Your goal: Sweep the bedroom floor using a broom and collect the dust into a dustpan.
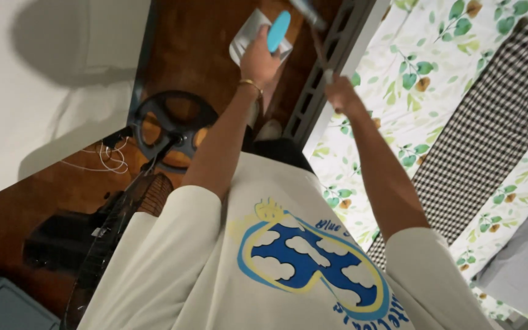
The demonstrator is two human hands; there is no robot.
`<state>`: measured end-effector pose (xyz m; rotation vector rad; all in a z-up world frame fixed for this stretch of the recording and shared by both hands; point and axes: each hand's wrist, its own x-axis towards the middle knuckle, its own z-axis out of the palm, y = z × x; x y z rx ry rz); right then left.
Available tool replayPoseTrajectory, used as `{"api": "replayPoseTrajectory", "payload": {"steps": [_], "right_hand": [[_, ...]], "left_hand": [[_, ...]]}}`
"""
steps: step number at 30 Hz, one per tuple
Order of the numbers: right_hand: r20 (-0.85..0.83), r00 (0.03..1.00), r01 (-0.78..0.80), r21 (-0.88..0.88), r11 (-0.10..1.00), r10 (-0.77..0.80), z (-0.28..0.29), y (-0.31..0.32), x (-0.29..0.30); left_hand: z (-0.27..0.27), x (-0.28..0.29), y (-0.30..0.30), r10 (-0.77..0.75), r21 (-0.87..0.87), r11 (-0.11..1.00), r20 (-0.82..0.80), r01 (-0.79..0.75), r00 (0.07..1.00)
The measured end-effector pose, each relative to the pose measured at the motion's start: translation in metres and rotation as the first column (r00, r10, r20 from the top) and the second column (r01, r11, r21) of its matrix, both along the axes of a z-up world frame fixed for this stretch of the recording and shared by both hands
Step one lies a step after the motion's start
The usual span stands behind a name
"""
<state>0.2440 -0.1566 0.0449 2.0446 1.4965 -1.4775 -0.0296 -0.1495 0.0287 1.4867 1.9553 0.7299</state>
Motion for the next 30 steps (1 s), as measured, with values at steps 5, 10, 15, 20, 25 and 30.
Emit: {"api": "replayPoseTrajectory", "payload": {"steps": [5,10,15,20,25,30], "right_hand": [[-0.059,0.996,-0.058,0.049,0.997,0.061,0.015,-0.028,-0.022],[-0.032,0.934,-0.357,0.007,0.934,0.357,0.053,-0.060,-0.034],[-0.130,0.988,-0.083,0.013,0.997,0.084,0.061,-0.072,-0.013],[-0.164,0.979,0.144,0.131,0.981,-0.122,0.119,-0.068,-0.013],[-0.056,0.998,-0.012,0.303,0.953,0.030,0.088,-0.062,-0.004],[0.070,0.977,-0.211,0.447,0.869,0.201,0.051,-0.046,0.004]], "left_hand": [[0.021,0.022,-0.014,0.015,-0.035,0.999,0.052,-0.013,0.999],[0.003,0.044,-0.029,0.029,0.087,0.996,0.047,-0.033,0.998],[0.003,0.053,-0.064,0.121,0.047,0.991,0.124,-0.127,0.985],[0.005,0.051,-0.100,0.084,0.028,0.996,0.064,-0.086,0.994],[0.030,0.049,-0.140,0.146,0.105,0.983,0.069,-0.153,0.987],[0.029,0.052,-0.169,0.091,-0.137,0.987,0.055,-0.083,0.994]]}}
